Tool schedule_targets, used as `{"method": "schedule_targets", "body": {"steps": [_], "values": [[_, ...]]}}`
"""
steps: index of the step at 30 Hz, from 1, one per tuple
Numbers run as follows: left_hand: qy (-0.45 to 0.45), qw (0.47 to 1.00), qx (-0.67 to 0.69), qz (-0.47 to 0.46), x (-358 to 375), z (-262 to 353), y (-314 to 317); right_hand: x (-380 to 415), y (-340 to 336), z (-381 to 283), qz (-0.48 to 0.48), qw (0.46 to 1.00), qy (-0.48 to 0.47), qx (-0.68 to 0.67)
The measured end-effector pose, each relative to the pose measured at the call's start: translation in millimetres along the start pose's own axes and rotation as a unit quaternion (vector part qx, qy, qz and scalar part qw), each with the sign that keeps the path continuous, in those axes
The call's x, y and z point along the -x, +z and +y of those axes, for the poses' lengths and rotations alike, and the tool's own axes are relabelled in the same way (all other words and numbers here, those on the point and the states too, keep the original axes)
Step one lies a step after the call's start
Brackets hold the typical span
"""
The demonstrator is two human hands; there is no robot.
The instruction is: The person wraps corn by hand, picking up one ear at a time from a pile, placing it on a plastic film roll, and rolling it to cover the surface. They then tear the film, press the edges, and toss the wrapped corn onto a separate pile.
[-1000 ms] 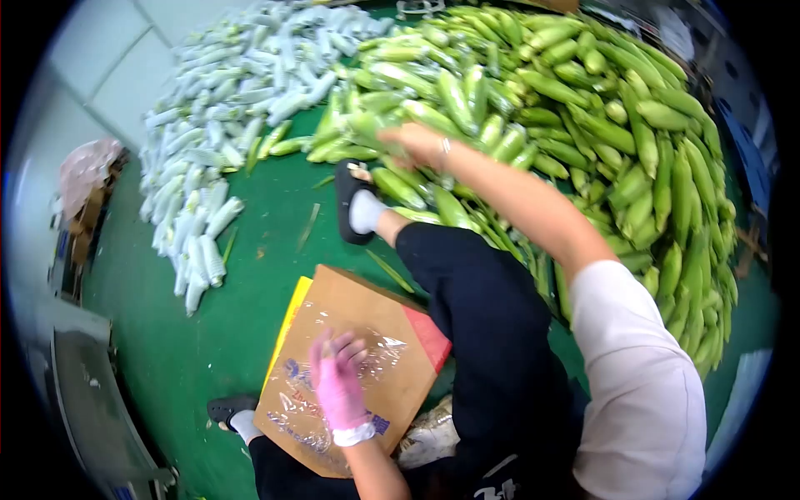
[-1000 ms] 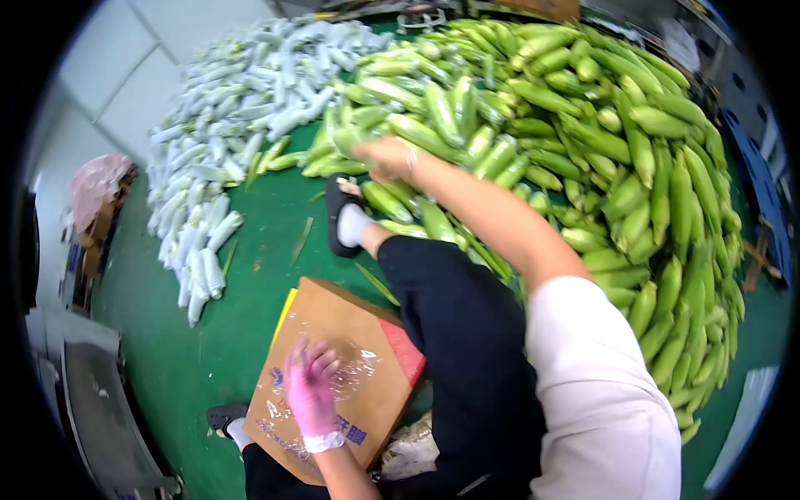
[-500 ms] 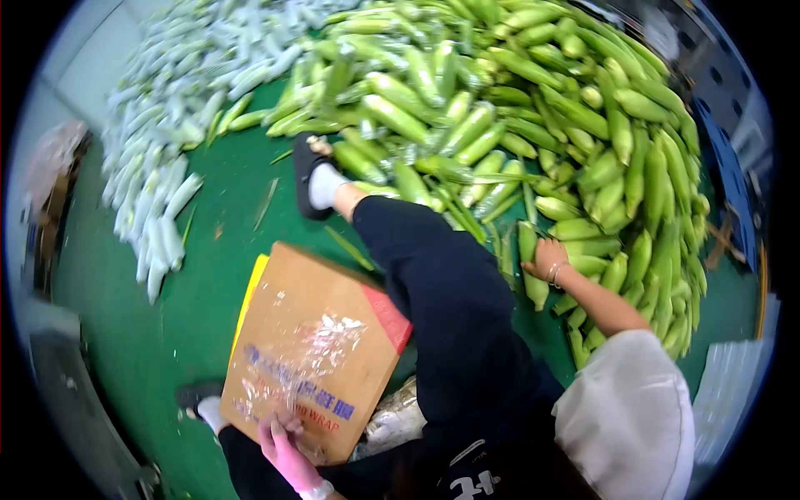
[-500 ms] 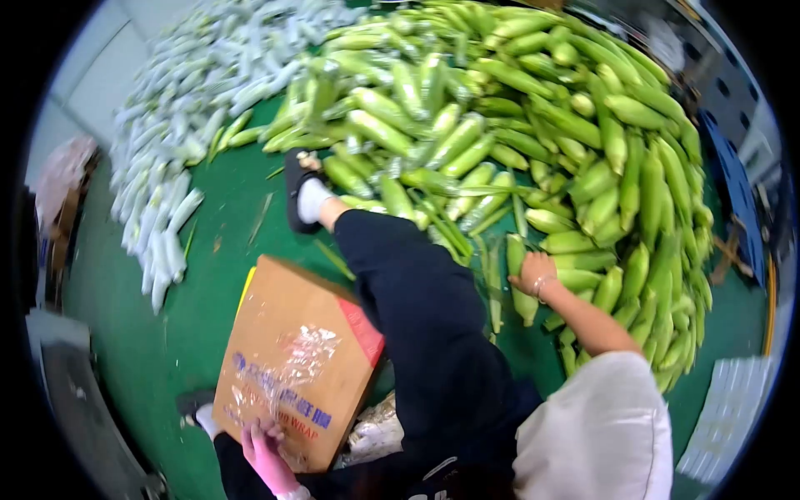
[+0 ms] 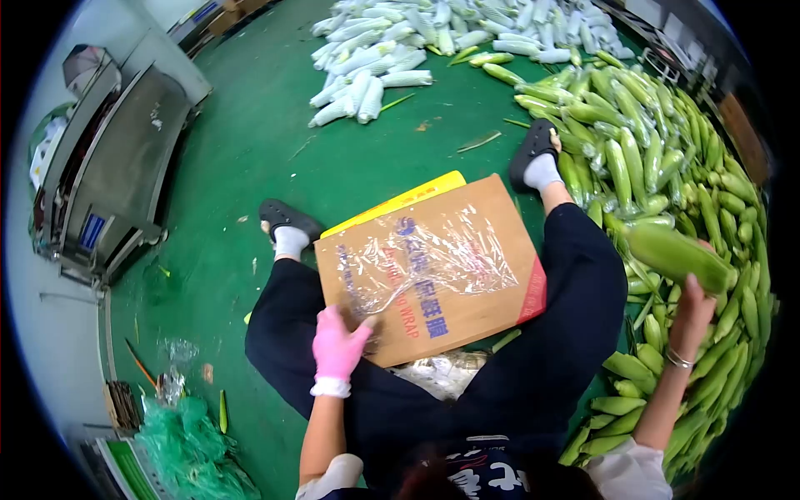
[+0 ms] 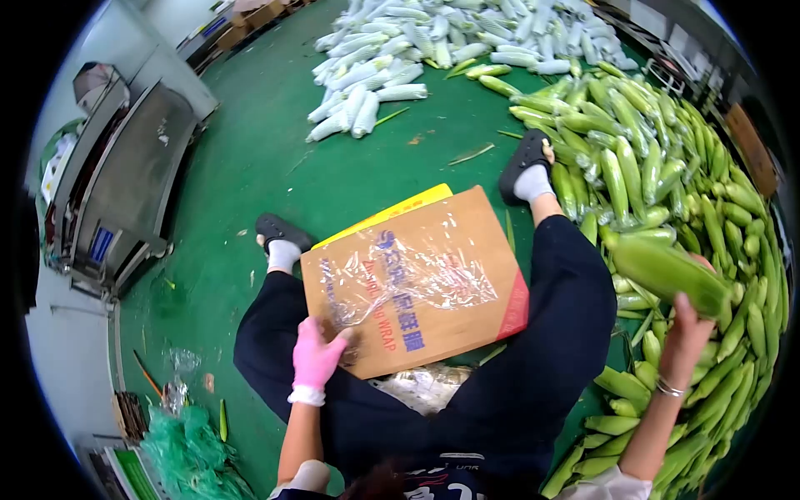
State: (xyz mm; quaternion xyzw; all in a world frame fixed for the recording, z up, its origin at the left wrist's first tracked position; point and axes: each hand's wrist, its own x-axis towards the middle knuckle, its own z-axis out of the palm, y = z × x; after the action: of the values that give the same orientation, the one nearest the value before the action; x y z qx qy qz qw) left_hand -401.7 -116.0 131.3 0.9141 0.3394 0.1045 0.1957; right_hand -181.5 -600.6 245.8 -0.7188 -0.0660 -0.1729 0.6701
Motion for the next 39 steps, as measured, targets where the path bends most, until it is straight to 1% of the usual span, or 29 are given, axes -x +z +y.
{"method": "schedule_targets", "body": {"steps": [2,3,5,7,8,10,11,13,14,15,16,17,18,19,21,22,23,24,25,26,27,28,29,31,33,35,36,37,39], "values": [[0.02,0.999,-0.037,-0.013,-10.9,5.2,3.3,4.0,76.0,-1.4,-0.04,0.999,-0.018,0.016],[0.026,0.998,-0.055,-0.022,-17.4,6.9,3.3,11.6,116.2,21.7,-0.051,0.99,0.03,-0.13],[0.051,0.994,-0.09,-0.046,-28.0,6.5,4.4,33.9,197.1,43.0,-0.137,0.926,0.198,-0.29],[0.091,0.986,-0.124,-0.071,-33.0,2.8,10.2,59.5,262.8,47.7,-0.226,0.866,0.29,-0.338],[0.113,0.981,-0.135,-0.08,-35.7,-0.4,12.3,75.1,290.2,64.7,-0.229,0.828,0.347,-0.377],[0.187,0.973,-0.118,-0.071,-34.1,-10.3,14.3,91.5,319.3,91.3,-0.243,0.802,0.388,-0.384],[0.185,0.973,-0.119,-0.074,-28.8,-12.8,10.0,98.5,324.1,95.8,-0.249,0.777,0.429,-0.387],[0.065,0.996,0.009,-0.067,-17.8,-13.3,3.2,104.4,313.6,103.5,-0.256,0.796,0.434,-0.335],[-0.018,0.986,0.145,-0.086,-12.0,-28.1,7.5,105.4,307.9,107.4,-0.262,0.814,0.434,-0.285],[-0.02,0.986,0.145,-0.085,-5.6,-19.6,-3.4,107.5,301.4,108.0,-0.264,0.813,0.435,-0.284],[-0.122,0.911,0.37,-0.135,6.7,-7.7,-16.4,110.1,292.0,105.7,-0.288,0.818,0.435,-0.243],[-0.215,0.774,0.569,-0.176,14.7,8.2,-26.7,111.0,287.1,104.2,-0.311,0.821,0.434,-0.202],[-0.143,0.757,0.627,-0.114,16.5,27.8,-21.2,112.5,291.0,108.4,-0.3,0.831,0.433,-0.181],[-0.137,0.776,0.612,-0.063,8.7,31.4,-7.4,110.3,291.2,110.8,-0.296,0.832,0.434,-0.179],[0.048,0.932,0.36,0.023,-19.9,27.0,15.3,93.9,299.2,106.5,-0.356,0.789,0.479,-0.141],[0.052,0.931,0.36,0.019,-27.2,30.6,21.9,88.6,303.4,100.3,-0.36,0.783,0.496,-0.106],[0.179,0.966,0.178,0.059,-35.0,39.9,26.7,82.0,302.3,100.5,-0.355,0.786,0.495,-0.107],[0.299,0.949,-0.01,0.097,-42.4,48.6,30.4,75.7,299.5,101.0,-0.403,0.758,0.506,-0.085],[0.306,0.947,-0.006,0.096,-50.7,53.2,30.5,70.6,295.5,101.2,-0.449,0.729,0.513,-0.063],[0.301,0.952,-0.036,0.034,-59.6,54.1,27.1,71.2,287.2,100.5,-0.442,0.733,0.513,-0.064],[0.295,0.953,-0.068,-0.028,-68.5,54.0,22.7,77.7,273.9,98.6,-0.458,0.854,0.24,0.056],[0.292,0.946,-0.12,-0.073,-77.5,56.3,19.5,82.6,258.9,95.2,-0.431,0.883,-0.059,0.176],[0.294,0.946,-0.117,-0.071,-81.1,56.2,17.6,84.4,245.8,89.9,-0.36,0.818,-0.352,0.279],[0.328,0.937,-0.092,-0.074,-85.4,54.3,14.0,78.0,225.9,94.4,-0.357,0.797,-0.361,0.327],[0.359,0.93,-0.073,-0.04,-82.2,50.7,11.5,56.6,217.7,120.7,-0.339,0.825,-0.269,0.363],[0.35,0.928,-0.071,-0.102,-69.9,51.8,8.8,28.8,232.1,105.9,-0.233,0.925,-0.166,0.251],[0.368,0.924,-0.04,-0.097,-59.8,54.1,8.7,20.9,239.9,103.3,-0.255,0.949,0.002,0.184],[0.347,0.929,-0.01,-0.129,-45.1,56.1,5.9,18.0,245.4,102.0,-0.268,0.942,0.17,0.11],[0.337,0.923,0.009,-0.184,-11.2,53.7,4.0,53.9,234.3,77.9,-0.376,0.9,0.181,0.129]]}}
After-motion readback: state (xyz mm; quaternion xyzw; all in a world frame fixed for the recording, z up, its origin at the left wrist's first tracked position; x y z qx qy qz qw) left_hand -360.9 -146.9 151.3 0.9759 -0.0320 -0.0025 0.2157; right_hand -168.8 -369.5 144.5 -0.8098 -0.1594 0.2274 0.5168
